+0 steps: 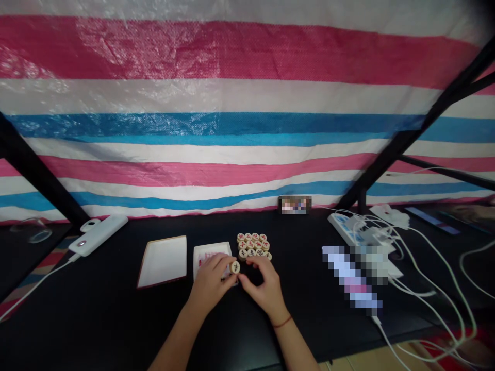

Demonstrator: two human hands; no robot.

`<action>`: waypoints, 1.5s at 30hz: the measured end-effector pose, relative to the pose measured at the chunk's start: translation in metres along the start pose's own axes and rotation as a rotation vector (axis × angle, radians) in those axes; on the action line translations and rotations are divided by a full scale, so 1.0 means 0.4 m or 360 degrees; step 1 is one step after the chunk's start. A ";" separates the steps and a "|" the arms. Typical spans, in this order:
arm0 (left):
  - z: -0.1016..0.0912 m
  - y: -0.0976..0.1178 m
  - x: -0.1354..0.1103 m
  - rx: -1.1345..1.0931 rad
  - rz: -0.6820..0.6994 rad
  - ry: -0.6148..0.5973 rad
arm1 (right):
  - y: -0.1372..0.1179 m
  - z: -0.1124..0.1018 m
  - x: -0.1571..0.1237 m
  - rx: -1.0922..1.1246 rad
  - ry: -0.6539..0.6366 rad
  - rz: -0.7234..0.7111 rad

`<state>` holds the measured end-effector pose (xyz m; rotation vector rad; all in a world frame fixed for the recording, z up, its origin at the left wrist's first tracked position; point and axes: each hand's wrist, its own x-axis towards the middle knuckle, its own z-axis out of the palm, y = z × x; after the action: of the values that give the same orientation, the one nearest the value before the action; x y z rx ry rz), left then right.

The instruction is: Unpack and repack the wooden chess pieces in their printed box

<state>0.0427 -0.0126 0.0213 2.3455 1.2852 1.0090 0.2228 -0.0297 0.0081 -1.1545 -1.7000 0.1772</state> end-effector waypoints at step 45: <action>-0.024 -0.010 0.008 -0.0066 -0.0132 0.0065 | 0.102 -0.016 -0.021 -0.0743 0.0038 0.0885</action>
<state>0.0349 -0.0085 0.0274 2.2325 1.3512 1.0520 0.2527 -0.0170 -0.0186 -1.9588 -1.3957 0.1071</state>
